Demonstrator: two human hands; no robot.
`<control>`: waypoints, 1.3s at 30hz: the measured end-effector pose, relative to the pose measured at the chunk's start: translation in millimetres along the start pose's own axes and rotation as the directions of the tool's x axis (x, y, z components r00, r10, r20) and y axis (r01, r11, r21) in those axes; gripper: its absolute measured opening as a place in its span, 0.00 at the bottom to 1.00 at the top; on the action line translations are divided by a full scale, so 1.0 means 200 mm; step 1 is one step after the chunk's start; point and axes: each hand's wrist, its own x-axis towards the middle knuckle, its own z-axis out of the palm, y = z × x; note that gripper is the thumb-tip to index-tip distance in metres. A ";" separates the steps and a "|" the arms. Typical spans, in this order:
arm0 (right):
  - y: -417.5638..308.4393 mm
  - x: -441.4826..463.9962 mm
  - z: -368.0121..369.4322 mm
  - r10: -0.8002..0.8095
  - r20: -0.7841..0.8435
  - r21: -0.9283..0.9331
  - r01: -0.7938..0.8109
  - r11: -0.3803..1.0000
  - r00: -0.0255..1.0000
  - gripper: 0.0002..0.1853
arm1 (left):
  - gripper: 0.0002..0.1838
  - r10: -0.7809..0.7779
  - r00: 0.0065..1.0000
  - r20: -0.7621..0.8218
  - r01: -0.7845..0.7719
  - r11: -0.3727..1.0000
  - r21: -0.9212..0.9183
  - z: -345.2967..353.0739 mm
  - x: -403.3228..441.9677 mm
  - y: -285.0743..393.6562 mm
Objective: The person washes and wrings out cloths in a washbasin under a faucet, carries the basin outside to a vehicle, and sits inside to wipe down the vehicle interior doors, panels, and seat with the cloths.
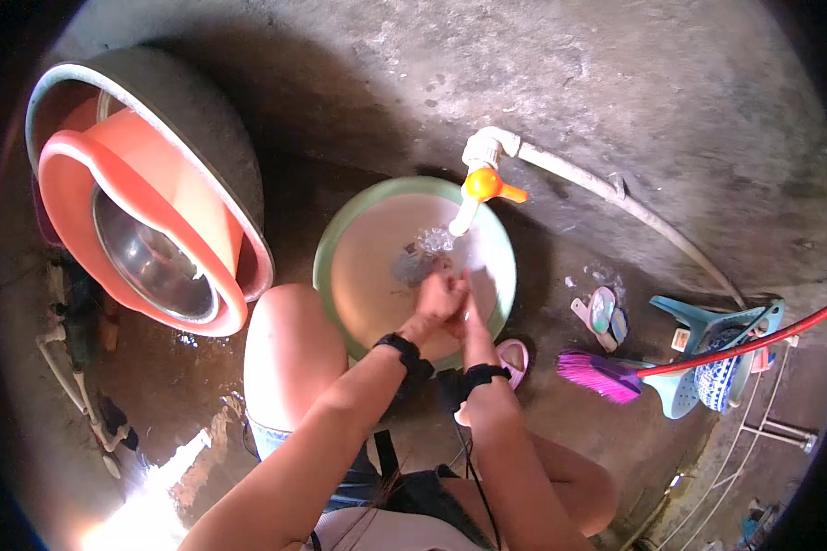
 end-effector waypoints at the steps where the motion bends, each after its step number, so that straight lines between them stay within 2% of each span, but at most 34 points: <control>1: 0.03 0.02 0.01 0.065 0.076 0.194 -0.079 0.978 0.995 0.34 | 0.16 -0.051 0.999 -0.008 0.052 0.994 0.097 0.02 -0.02 0.07; 3: 0.09 0.03 0.00 0.158 0.285 0.548 -0.296 0.782 0.945 0.31 | 0.16 0.042 0.999 0.014 -0.043 0.996 0.079 0.00 -0.09 0.21; 4: 0.10 0.05 0.00 0.179 0.359 0.620 -0.377 0.688 0.916 0.30 | 0.16 0.096 0.995 0.022 -0.098 0.986 0.138 0.01 -0.09 0.21; 6: 0.09 0.05 0.00 0.259 0.399 0.632 -0.469 0.617 0.879 0.27 | 0.15 0.130 0.991 -0.035 -0.122 0.977 0.172 -0.02 -0.05 0.17; 7: 0.06 0.04 0.01 0.307 0.380 0.597 -0.484 0.640 0.873 0.26 | 0.15 0.154 0.984 -0.085 -0.134 0.970 0.204 -0.03 -0.03 0.14; 8: 0.00 0.00 0.01 0.351 0.352 0.486 -0.490 0.723 0.868 0.25 | 0.13 0.203 0.969 -0.143 -0.161 0.952 0.262 -0.06 0.00 0.12; 9: -0.06 -0.04 0.01 0.390 0.320 0.368 -0.493 0.788 0.863 0.25 | 0.13 0.171 0.974 -0.151 -0.101 0.918 0.384 -0.09 0.02 0.10; 10: -0.01 -0.02 0.01 0.279 0.396 0.421 -0.443 0.791 0.875 0.26 | 0.12 0.096 0.990 -0.104 -0.041 0.899 0.435 -0.14 0.07 0.07; 11: 0.04 -0.01 -0.01 0.162 0.461 0.475 -0.396 0.786 0.873 0.28 | 0.12 0.013 0.991 -0.134 0.052 0.881 0.471 -0.15 0.14 -0.03; 12: -0.01 -0.02 -0.04 0.163 0.461 0.473 -0.397 0.787 0.872 0.28 | 0.14 0.008 0.980 -0.201 0.097 0.858 0.505 -0.18 0.17 -0.12; 13: -0.10 -0.06 -0.08 0.266 0.401 0.319 -0.406 0.856 0.877 0.30 | 0.14 0.006 0.980 -0.197 0.096 0.859 0.503 -0.22 0.16 -0.17; 14: -0.13 -0.08 -0.11 0.355 0.319 0.157 -0.419 0.895 0.879 0.34 | 0.15 0.184 0.883 -0.432 0.157 0.752 0.641 -0.25 0.14 -0.23; 15: -0.07 -0.05 -0.10 0.357 0.314 0.157 -0.419 0.894 0.880 0.34 | 0.16 0.388 0.708 -0.590 0.263 0.630 0.730 -0.25 0.13 -0.26; 16: 0.06 0.00 -0.06 0.293 0.210 0.144 -0.326 0.934 0.933 0.35 | 0.16 0.388 0.708 -0.590 0.261 0.632 0.730 -0.21 0.12 -0.31; 17: -0.08 -0.06 -0.01 0.214 0.111 0.120 -0.227 0.966 0.970 0.36 | 0.15 0.235 0.855 -0.462 0.175 0.708 0.684 -0.17 0.12 -0.36; 18: -0.21 -0.19 -0.05 0.231 0.304 0.204 -0.300 0.932 0.924 0.42 | 0.14 0.094 0.952 -0.291 0.110 0.783 0.612 -0.15 0.14 -0.42; 19: -0.22 -0.18 -0.04 0.224 0.309 0.206 -0.295 0.933 0.924 0.42 | 0.15 -0.160 0.986 -0.048 0.165 0.907 0.387 -0.19 0.11 -0.27; 20: -0.19 -0.15 -0.02 0.252 0.379 0.330 -0.384 0.862 0.891 0.41 | 0.17 -0.326 0.910 0.257 0.292 0.943 0.160 -0.20 0.07 -0.10; 21: -0.18 -0.13 0.00 0.268 0.452 0.436 -0.473 0.766 0.851 0.41 | 0.18 -0.170 0.978 0.122 0.171 0.985 0.004 -0.05 0.08 -0.20; 22: -0.15 -0.11 0.02 0.274 0.525 0.519 -0.559 0.647 0.806 0.41 | 0.19 -0.028 0.999 -0.039 0.023 0.991 -0.132 0.09 0.09 -0.31; 23: -0.08 -0.07 0.04 0.269 0.594 0.581 -0.636 0.508 0.758 0.41 | 0.21 -0.069 0.997 0.041 0.077 0.972 -0.221 0.06 0.02 -0.16; 25: 0.00 0.02 0.01 0.292 0.538 0.482 -0.573 0.663 0.791 0.38 | 0.22 -0.051 0.998 0.042 0.054 0.996 -0.074 -0.01 -0.07 0.09; 26: 0.06 -0.03 0.02 0.111 0.387 0.648 -0.356 0.673 0.915 0.33 | 0.21 -0.018 0.998 0.068 0.019 1.000 -0.018 -0.05 -0.10 0.17; 27: 0.06 -0.05 0.01 0.131 0.382 0.645 -0.366 0.670 0.915 0.33 | 0.21 0.020 0.995 0.097 -0.023 0.999 0.036 -0.07 -0.09 0.22; 29: 0.00 -0.01 0.01 0.443 0.350 0.458 -0.563 0.688 0.825 0.30 | 0.18 0.032 0.998 0.056 -0.044 0.974 0.224 -0.07 -0.03 0.15; 30: 0.02 -0.01 0.02 0.380 0.412 0.362 -0.531 0.766 0.828 0.29 | 0.17 0.032 0.999 -0.033 -0.021 0.956 0.294 -0.11 0.00 0.14; 31: 0.01 -0.03 0.04 0.407 0.389 0.374 -0.546 0.750 0.826 0.27 | 0.16 0.031 0.997 -0.064 -0.006 0.933 0.360 -0.15 0.04 0.10; 32: -0.03 -0.04 0.02 0.307 0.429 0.360 -0.472 0.805 0.850 0.26 | 0.16 0.037 0.999 0.021 -0.043 0.881 0.471 -0.22 0.07 0.07; 33: -0.06 -0.05 0.01 0.202 0.469 0.351 -0.391 0.851 0.860 0.25 | 0.17 0.059 0.991 -0.120 0.015 0.843 0.538 -0.20 0.15 -0.09; 34: -0.06 -0.04 0.00 0.207 0.468 0.349 -0.395 0.850 0.859 0.25 | 0.18 -0.110 0.989 -0.099 0.147 0.813 0.564 -0.30 0.13 -0.01; 35: -0.06 -0.03 -0.01 0.246 0.398 0.258 -0.365 0.894 0.884 0.23 | 0.18 -0.114 0.989 -0.096 0.149 0.812 0.564 -0.31 0.15 -0.15; 36: -0.06 -0.02 -0.02 0.274 0.323 0.162 -0.338 0.927 0.906 0.21 | 0.18 -0.008 0.965 -0.263 0.175 0.765 0.620 -0.30 0.18 -0.30; 37: -0.02 0.00 -0.02 0.276 0.321 0.163 -0.340 0.926 0.906 0.21 | 0.19 0.113 0.905 -0.409 0.212 0.716 0.666 -0.28 0.20 -0.39; 39: 0.10 0.04 -0.01 0.256 0.141 -0.097 -0.244 0.965 0.956 0.25 | 0.19 0.064 0.921 -0.385 0.215 0.742 0.635 -0.27 0.13 -0.37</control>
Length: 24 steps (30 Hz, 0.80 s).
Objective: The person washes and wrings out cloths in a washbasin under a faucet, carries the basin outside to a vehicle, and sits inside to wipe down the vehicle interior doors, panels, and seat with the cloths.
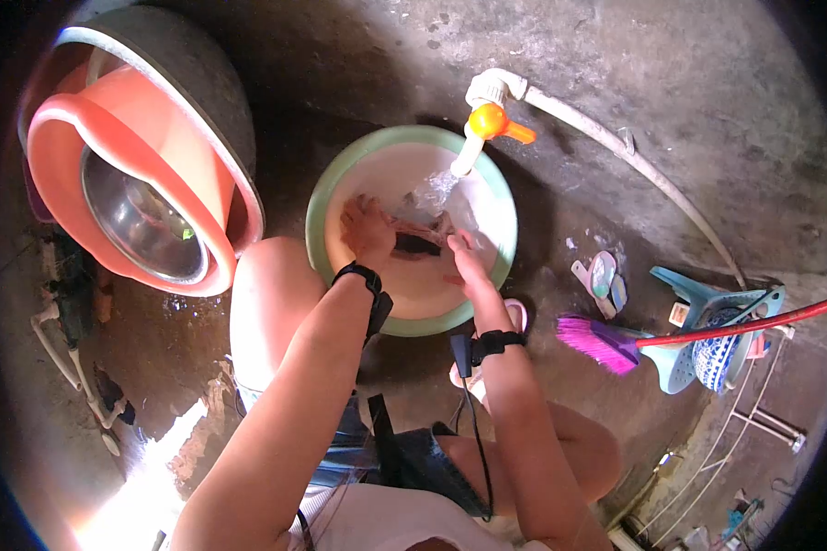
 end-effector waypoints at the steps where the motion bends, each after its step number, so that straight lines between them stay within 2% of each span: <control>1: -0.13 -0.12 -0.02 0.110 0.053 0.043 -0.112 0.993 0.993 0.29 | 0.20 -0.017 0.999 0.052 0.018 0.999 -0.035 -0.02 -0.04 0.01; 2: -0.04 -0.07 0.01 0.113 0.051 0.044 -0.115 0.992 0.992 0.29 | 0.20 -0.016 0.998 0.055 0.018 0.999 -0.035 -0.05 -0.05 0.01; 3: 0.07 -0.02 0.06 -0.201 0.062 -0.283 0.210 0.936 0.978 0.29 | 0.20 0.276 0.909 0.312 -0.296 0.955 0.019 -0.08 -0.07 0.00; 4: 0.15 0.02 0.09 -0.473 0.171 -0.557 0.481 0.677 0.864 0.30 | 0.20 0.493 0.674 0.550 -0.584 0.812 -0.012 -0.11 -0.07 0.00; 5: 0.13 0.00 0.05 -0.408 0.343 -0.326 0.514 0.794 0.846 0.30 | 0.20 0.495 0.671 0.552 -0.588 0.809 -0.011 -0.17 -0.08 0.03; 6: 0.11 -0.01 0.05 -0.406 0.341 -0.324 0.511 0.796 0.848 0.30 | 0.19 0.310 0.801 0.512 -0.364 0.931 0.006 -0.22 -0.09 0.06; 7: -0.01 -0.09 0.03 -0.332 0.298 -0.630 0.446 0.636 0.895 0.30 | 0.19 0.097 0.879 0.466 -0.114 0.993 0.010 -0.24 -0.10 0.08; 8: -0.09 -0.13 0.02 -0.276 0.226 -0.857 0.325 0.399 0.934 0.31 | 0.19 0.100 0.878 0.468 -0.118 0.993 0.011 -0.21 -0.09 0.06; 9: -0.08 -0.15 0.03 -0.273 0.224 -0.856 0.323 0.403 0.935 0.31 | 0.19 0.146 0.901 0.409 -0.163 0.987 0.006 -0.16 -0.09 0.01; 10: -0.08 -0.17 0.05 -0.439 0.319 -0.827 0.473 0.304 0.840 0.27 | 0.18 0.191 0.919 0.346 -0.206 0.979 0.008 -0.16 -0.09 -0.01; 11: -0.08 -0.18 0.07 -0.587 0.406 -0.779 0.601 0.178 0.700 0.24 | 0.18 0.187 0.921 0.342 -0.206 0.978 0.018 -0.15 -0.07 -0.02; 12: -0.10 -0.18 0.07 -0.595 0.405 -0.773 0.608 0.183 0.694 0.24 | 0.19 0.154 0.846 0.511 -0.206 0.978 0.046 -0.15 -0.05 -0.01; 13: -0.10 -0.17 0.03 -0.567 0.465 -0.793 0.604 0.074 0.679 0.24 | 0.19 0.108 0.740 0.664 -0.208 0.975 0.072 -0.14 -0.03 -0.01; 14: -0.09 -0.18 0.00 -0.527 0.523 -0.802 0.596 -0.040 0.670 0.25 | 0.19 0.105 0.740 0.665 -0.206 0.976 0.075 -0.14 -0.04 -0.03; 15: -0.08 -0.18 0.00 -0.536 0.381 -0.872 0.485 0.062 0.753 0.25 | 0.17 0.082 0.931 0.356 -0.081 0.997 -0.018 -0.13 -0.06 -0.04; 16: -0.06 -0.18 0.01 -0.534 0.382 -0.873 0.484 0.061 0.754 0.25 | 0.16 -0.003 1.000 0.010 0.004 0.989 -0.148 -0.11 -0.07 -0.05; 17: -0.01 -0.19 0.04 -0.584 0.325 -0.900 0.434 0.052 0.744 0.25 | 0.16 -0.001 1.000 0.013 0.002 0.989 -0.146 -0.06 -0.08 -0.06; 19: 0.06 -0.13 0.08 -0.637 0.270 -0.920 0.388 0.050 0.722 0.26 | 0.19 0.349 0.917 0.194 -0.369 0.927 0.073 0.01 -0.07 -0.09; 20: 0.12 -0.06 0.07 -0.622 0.308 -0.882 0.462 0.097 0.719 0.26 | 0.19 0.346 0.919 0.190 -0.365 0.928 0.077 -0.04 -0.07 -0.07; 21: 0.16 -0.02 0.06 -0.605 0.349 -0.836 0.529 0.143 0.715 0.26 | 0.19 0.328 0.882 0.338 -0.392 0.909 0.139 -0.12 -0.09 -0.03; 22: 0.11 -0.06 0.04 -0.604 0.351 -0.837 0.529 0.140 0.716 0.26 | 0.20 0.296 0.827 0.479 -0.428 0.883 0.192 -0.17 -0.10 -0.01; 23: -0.01 -0.14 0.01 -0.603 0.321 -0.869 0.480 0.118 0.731 0.25 | 0.20 0.298 0.826 0.478 -0.428 0.884 0.188 -0.15 -0.10 -0.01; 24: -0.08 -0.19 -0.01 -0.602 0.290 -0.899 0.428 0.097 0.744 0.24 | 0.20 0.196 0.909 0.367 -0.302 0.918 0.258 -0.11 -0.10 -0.02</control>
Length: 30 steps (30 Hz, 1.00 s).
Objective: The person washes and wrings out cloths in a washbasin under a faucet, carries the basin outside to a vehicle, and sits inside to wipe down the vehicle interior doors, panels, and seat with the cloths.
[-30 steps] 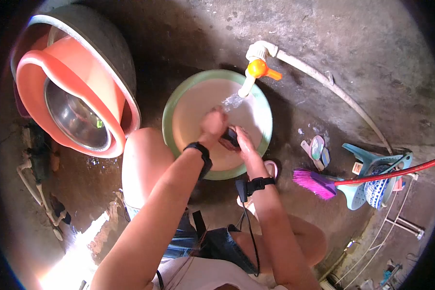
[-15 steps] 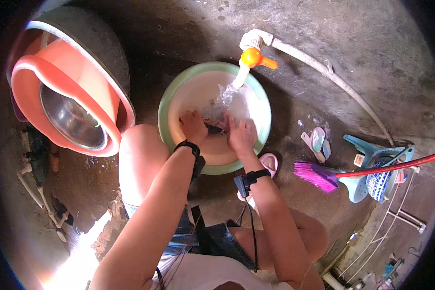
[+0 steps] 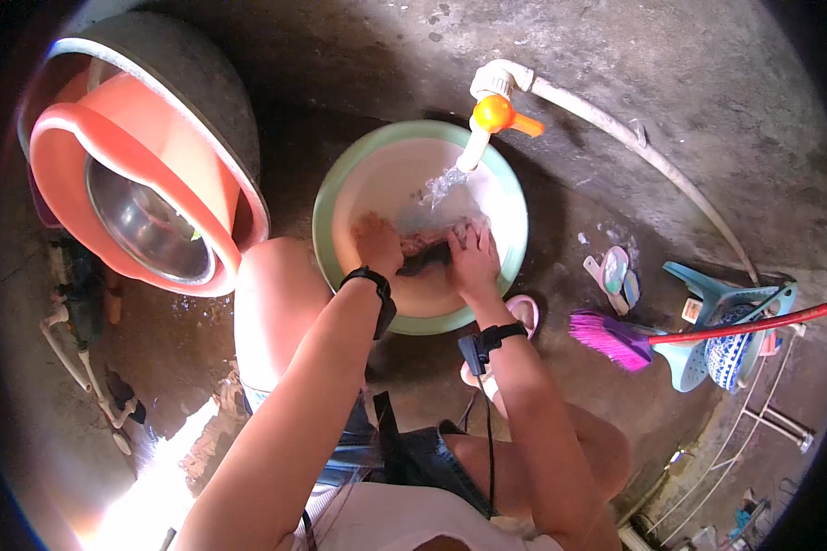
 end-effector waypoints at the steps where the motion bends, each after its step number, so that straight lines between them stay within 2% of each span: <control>1: 0.00 0.01 0.02 0.001 0.001 -0.001 -0.001 1.000 1.000 0.24 | 0.20 -0.147 0.985 -0.089 0.148 0.989 0.004 0.00 0.00 0.00; 2: -0.02 0.01 0.05 -0.094 0.003 -0.030 0.094 0.995 0.996 0.23 | 0.20 -0.147 0.985 -0.088 0.148 0.989 0.006 -0.01 0.02 0.00; 3: -0.03 0.02 0.07 -0.190 0.009 -0.059 0.191 0.980 0.982 0.22 | 0.21 -0.075 0.988 0.135 0.096 0.983 -0.155 -0.02 0.04 -0.01; 4: -0.02 0.03 0.08 -0.193 0.008 -0.060 0.193 0.979 0.981 0.22 | 0.22 0.035 0.942 0.334 0.079 0.943 -0.322 -0.04 0.06 -0.02; 5: 0.01 0.05 0.09 -0.166 0.012 -0.054 0.166 0.985 0.986 0.20 | 0.22 0.033 0.944 0.329 0.080 0.943 -0.323 -0.06 0.08 -0.01; 6: 0.03 0.06 0.10 -0.136 0.023 -0.045 0.137 0.990 0.990 0.18 | 0.23 -0.119 0.970 0.211 0.201 0.880 -0.429 -0.07 0.08 0.00; 7: 0.03 0.06 0.04 -0.137 0.027 -0.044 0.138 0.989 0.990 0.18 | 0.24 -0.281 0.953 0.109 0.295 0.788 -0.541 -0.07 0.09 0.00; 8: 0.03 0.08 -0.09 -0.010 0.020 0.203 0.006 0.979 1.000 0.17 | 0.24 -0.281 0.953 0.113 0.296 0.787 -0.541 -0.09 0.11 0.00; 9: 0.05 0.09 -0.16 0.118 0.047 0.434 -0.127 0.892 0.992 0.16 | 0.25 -0.414 0.908 0.064 0.360 0.693 -0.625 -0.11 0.12 0.01; 10: 0.08 0.11 -0.14 0.201 0.062 0.489 -0.205 0.848 0.978 0.17 | 0.25 -0.541 0.840 0.029 0.401 0.584 -0.706 -0.13 0.13 0.02; 12: 0.13 0.12 -0.15 0.338 0.079 0.574 -0.320 0.753 0.938 0.17 | 0.25 -0.560 0.828 0.012 0.422 0.609 -0.672 -0.17 0.11 0.04; 13: 0.15 0.11 -0.10 0.312 -0.066 0.522 -0.234 0.820 0.948 0.20 | 0.24 -0.581 0.814 -0.017 0.439 0.635 -0.636 -0.20 0.10 0.05; 14: 0.12 0.11 -0.14 0.314 -0.070 0.521 -0.234 0.821 0.947 0.20 | 0.23 -0.600 0.799 -0.050 0.456 0.658 -0.600 -0.19 0.12 0.05; 15: 0.07 0.11 -0.18 0.184 -0.059 0.370 -0.150 0.917 0.981 0.20 | 0.23 -0.598 0.800 -0.053 0.452 0.658 -0.602 -0.15 0.11 0.06; 16: 0.03 0.09 -0.19 0.055 -0.022 0.213 -0.049 0.976 0.998 0.22 | 0.25 -0.368 0.900 -0.232 0.232 0.857 -0.460 -0.01 0.09 0.07; 17: 0.04 0.06 0.02 -0.101 -0.129 0.113 0.116 0.987 0.986 0.22 | 0.27 -0.088 0.929 -0.359 -0.010 0.965 -0.263 0.07 0.06 0.08; 18: 0.04 0.03 0.04 -0.100 -0.131 0.114 0.115 0.987 0.986 0.22 | 0.27 -0.087 0.929 -0.360 -0.011 0.965 -0.262 0.09 0.03 0.07; 20: 0.05 -0.01 0.10 -0.203 0.006 0.000 0.203 0.979 0.979 0.28 | 0.32 0.244 0.947 -0.207 -0.230 0.969 0.089 0.08 -0.02 0.07; 21: 0.06 0.04 0.15 -0.012 0.020 0.192 0.008 0.981 1.000 0.21 | 0.32 0.241 0.948 -0.207 -0.228 0.970 0.084 0.08 -0.02 0.08; 22: 0.07 0.07 0.11 -0.015 0.022 0.187 0.010 0.982 1.000 0.21 | 0.36 -0.027 0.986 -0.162 0.001 0.987 -0.162 0.02 -0.02 0.10; 23: 0.07 0.08 0.07 0.201 0.155 0.408 -0.248 0.879 0.967 0.19 | 0.40 -0.276 0.960 -0.052 0.236 0.894 -0.380 0.01 -0.01 0.14; 24: 0.06 0.10 0.03 0.364 0.327 0.563 -0.489 0.666 0.872 0.18 | 0.40 -0.275 0.960 -0.051 0.236 0.894 -0.382 0.01 -0.02 0.20; 25: 0.06 0.11 0.11 0.335 0.433 0.751 -0.541 0.380 0.837 0.26 | 0.37 -0.419 0.907 -0.039 0.341 0.785 -0.517 0.05 -0.03 0.26; 26: 0.02 0.11 0.10 0.334 0.434 0.751 -0.541 0.379 0.836 0.26 | 0.35 -0.552 0.834 -0.005 0.422 0.645 -0.637 0.09 -0.05 0.32; 27: -0.01 0.12 0.09 0.326 0.519 0.790 -0.589 0.169 0.790 0.30 | 0.27 -0.617 0.787 -0.011 0.430 0.561 -0.707 0.13 -0.05 0.37; 28: -0.04 0.13 0.07 0.296 0.598 0.788 -0.614 -0.044 0.745 0.35 | 0.27 -0.618 0.786 -0.015 0.426 0.558 -0.712 0.16 -0.04 0.39; 29: -0.06 0.14 0.03 0.247 0.669 0.742 -0.620 -0.255 0.701 0.40 | 0.24 -0.522 0.850 0.065 0.273 0.331 -0.903 0.19 -0.03 0.40; 30: -0.06 0.14 -0.01 0.247 0.667 0.745 -0.617 -0.253 0.703 0.40 | 0.22 -0.399 0.912 0.099 0.128 0.047 -0.991 0.22 -0.02 0.41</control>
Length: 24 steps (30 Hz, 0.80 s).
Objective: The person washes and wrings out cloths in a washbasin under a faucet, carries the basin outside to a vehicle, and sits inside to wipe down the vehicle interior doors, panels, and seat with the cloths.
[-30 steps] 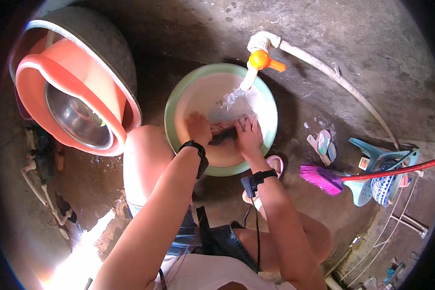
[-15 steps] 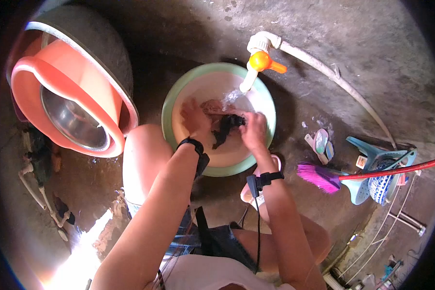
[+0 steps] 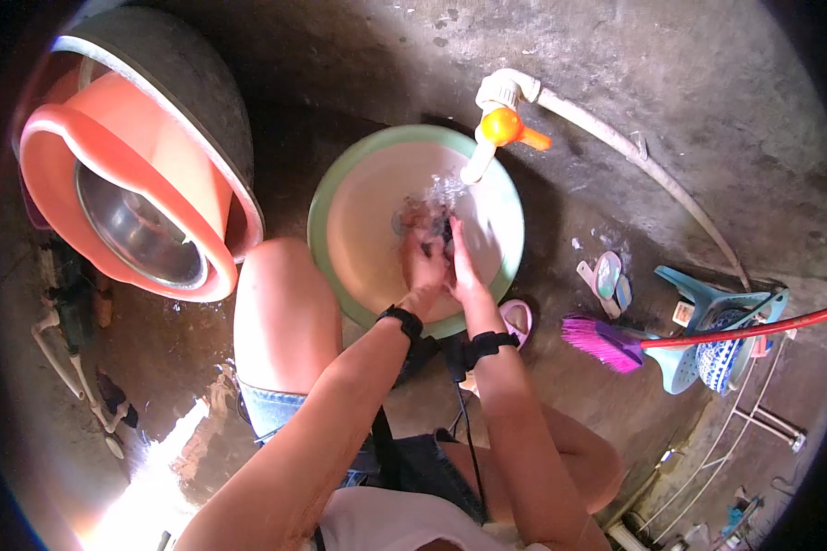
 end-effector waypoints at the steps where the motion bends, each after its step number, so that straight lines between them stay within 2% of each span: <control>1: -0.02 -0.04 0.00 0.067 0.073 0.175 -0.079 0.981 0.995 0.40 | 0.16 0.247 0.969 0.025 -0.241 0.960 -0.145 -0.02 -0.08 0.15; 2: -0.04 -0.07 0.00 0.121 0.160 0.335 -0.169 0.927 0.980 0.40 | 0.14 0.261 0.962 0.087 -0.238 0.947 -0.215 -0.04 -0.14 0.31; 3: 0.10 0.08 -0.06 -0.006 0.282 0.410 -0.115 0.905 0.959 0.37 | 0.15 0.263 0.952 0.155 -0.268 0.963 0.013 -0.04 -0.17 0.35; 4: 0.17 0.16 -0.11 -0.006 0.293 0.407 -0.119 0.906 0.956 0.37 | 0.16 0.251 0.943 0.220 -0.301 0.924 0.237 -0.05 -0.19 0.39; 6: 0.30 0.27 -0.22 -0.299 0.299 0.605 0.062 0.794 0.906 0.30 | 0.19 0.282 0.881 0.380 -0.403 0.868 0.290 -0.05 -0.22 0.47; 7: 0.33 0.30 -0.24 -0.434 0.271 0.695 0.138 0.706 0.859 0.26 | 0.18 0.315 0.859 0.404 -0.441 0.856 0.270 -0.03 -0.23 0.47; 8: 0.35 0.33 -0.24 -0.432 0.271 0.692 0.138 0.708 0.860 0.26 | 0.18 0.314 0.860 0.403 -0.439 0.858 0.268 -0.02 -0.21 0.42; 10: 0.40 0.41 -0.24 -0.238 0.297 0.573 0.027 0.819 0.925 0.26 | 0.18 0.300 0.849 0.436 -0.494 0.743 0.452 -0.01 -0.15 0.32; 11: 0.38 0.41 -0.20 -0.139 0.296 0.514 -0.035 0.857 0.945 0.26 | 0.18 0.331 0.859 0.391 -0.483 0.778 0.402 -0.06 -0.15 0.37; 12: 0.37 0.40 -0.17 -0.040 0.289 0.453 -0.100 0.886 0.957 0.26 | 0.19 0.264 0.884 0.385 -0.447 0.718 0.533 -0.07 -0.09 0.35; 14: 0.02 -0.12 -0.03 0.050 -0.014 0.237 -0.046 0.971 0.999 0.14 | 0.20 0.237 0.922 0.306 -0.376 0.731 0.569 -0.13 0.02 0.34; 16: 0.14 0.00 -0.13 0.032 0.049 0.304 -0.046 0.952 0.998 0.11 | 0.18 0.212 0.971 0.109 -0.237 0.804 0.545 -0.19 0.08 0.33; 17: 0.14 0.01 -0.17 -0.147 0.036 0.116 0.142 0.983 0.988 0.15 | 0.17 0.197 0.980 -0.002 -0.154 0.776 0.611 -0.22 0.14 0.31; 18: 0.16 0.02 -0.19 -0.319 0.055 -0.077 0.323 0.943 0.946 0.18 | 0.17 0.186 0.976 -0.113 -0.065 0.744 0.665 -0.25 0.17 0.28; 19: 0.14 0.00 -0.18 -0.375 0.010 -0.351 0.354 0.867 0.927 0.23 | 0.17 0.184 0.977 -0.107 -0.067 0.744 0.665 -0.25 0.17 0.25; 20: 0.11 -0.03 -0.15 -0.437 -0.015 -0.600 0.342 0.724 0.899 0.28 | 0.17 0.159 0.955 -0.251 0.048 0.750 0.659 -0.25 0.16 0.23; 21: 0.10 -0.08 -0.08 -0.513 -0.040 -0.811 0.272 0.518 0.858 0.28 | 0.17 0.136 0.909 -0.393 0.162 0.755 0.636 -0.25 0.16 0.20; 22: 0.09 -0.13 -0.02 -0.588 -0.036 -0.949 0.157 0.274 0.808 0.29 | 0.17 0.137 0.909 -0.394 0.161 0.755 0.636 -0.27 0.17 0.11; 23: 0.12 -0.11 -0.02 -0.590 -0.032 -0.948 0.162 0.274 0.807 0.29 | 0.18 0.219 0.970 -0.106 -0.090 0.726 0.682 -0.29 0.19 -0.01; 24: 0.18 -0.07 -0.03 -0.643 0.216 -0.957 0.289 0.009 0.735 0.31 | 0.18 0.290 0.938 0.189 -0.340 0.676 0.653 -0.31 0.21 -0.07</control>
